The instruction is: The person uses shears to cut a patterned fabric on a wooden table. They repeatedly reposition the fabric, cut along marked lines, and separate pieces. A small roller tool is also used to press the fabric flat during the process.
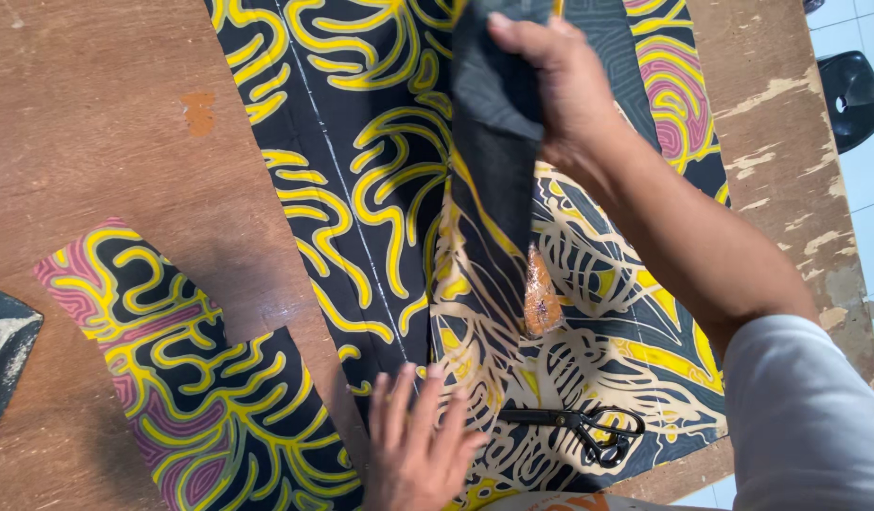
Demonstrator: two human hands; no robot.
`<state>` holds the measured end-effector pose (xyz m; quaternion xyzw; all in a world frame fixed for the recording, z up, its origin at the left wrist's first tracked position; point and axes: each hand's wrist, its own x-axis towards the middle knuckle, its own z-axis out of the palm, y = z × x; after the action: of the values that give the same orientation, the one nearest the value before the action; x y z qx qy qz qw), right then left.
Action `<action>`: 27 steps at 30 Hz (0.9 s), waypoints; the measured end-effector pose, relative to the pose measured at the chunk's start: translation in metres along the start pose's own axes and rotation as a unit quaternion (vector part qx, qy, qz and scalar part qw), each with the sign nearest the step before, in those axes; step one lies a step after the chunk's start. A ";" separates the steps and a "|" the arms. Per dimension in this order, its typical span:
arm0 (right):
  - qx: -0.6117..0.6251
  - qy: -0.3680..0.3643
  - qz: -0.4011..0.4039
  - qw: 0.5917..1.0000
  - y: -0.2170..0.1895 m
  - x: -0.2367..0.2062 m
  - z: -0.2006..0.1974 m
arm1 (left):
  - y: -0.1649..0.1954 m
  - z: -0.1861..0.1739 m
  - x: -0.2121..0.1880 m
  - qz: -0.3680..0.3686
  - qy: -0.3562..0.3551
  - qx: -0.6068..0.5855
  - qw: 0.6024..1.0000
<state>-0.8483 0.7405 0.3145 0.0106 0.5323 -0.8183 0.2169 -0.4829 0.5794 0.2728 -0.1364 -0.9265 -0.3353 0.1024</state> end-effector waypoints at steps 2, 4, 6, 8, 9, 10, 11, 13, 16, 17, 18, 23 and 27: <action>0.039 -0.044 0.034 0.998 0.019 0.022 0.019 | 0.021 0.009 0.009 0.036 -0.049 -0.028 0.998; 0.048 -0.069 0.069 0.994 0.036 0.041 0.035 | 0.031 0.016 0.015 0.051 -0.075 -0.053 0.994; 0.053 -0.071 0.090 0.992 0.052 0.062 0.049 | 0.032 0.019 0.017 0.036 -0.132 -0.022 0.990; 0.060 -0.091 0.094 0.990 0.065 0.075 0.057 | 0.027 0.020 0.014 0.014 -0.164 0.035 0.986; 0.062 -0.102 0.096 0.988 0.071 0.082 0.060 | 0.023 0.020 0.012 0.000 -0.165 0.079 0.983; 0.038 -0.100 0.104 0.989 0.077 0.089 0.064 | 0.019 0.020 0.010 -0.014 -0.166 0.123 0.978; 0.014 -0.097 0.114 0.989 0.083 0.093 0.066 | 0.015 0.019 0.007 -0.048 -0.176 0.130 0.974; -0.043 -0.113 0.117 0.986 0.092 0.098 0.067 | 0.006 0.016 0.001 -0.116 -0.194 0.147 0.963; -0.176 -0.163 0.072 0.968 0.099 0.104 0.064 | -0.011 0.013 -0.007 -0.150 -0.153 0.195 0.957; -0.240 -0.174 0.039 0.954 0.099 0.106 0.062 | -0.017 0.013 -0.009 -0.155 -0.130 0.184 0.962; -0.304 -0.183 0.006 0.935 0.099 0.107 0.060 | -0.023 0.012 -0.012 -0.159 -0.107 0.172 0.966; -0.657 -0.223 -0.275 0.665 0.083 0.092 0.024 | -0.043 0.016 -0.026 -0.170 -0.077 0.120 0.975; -0.705 -0.141 -0.520 0.461 0.089 0.106 0.015 | -0.052 0.025 -0.036 -0.161 -0.064 0.115 0.978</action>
<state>-0.9079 0.6605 0.2175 -0.5404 0.7971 -0.1162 -0.2431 -0.4684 0.5508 0.2129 0.0057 -0.9734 -0.2290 0.0024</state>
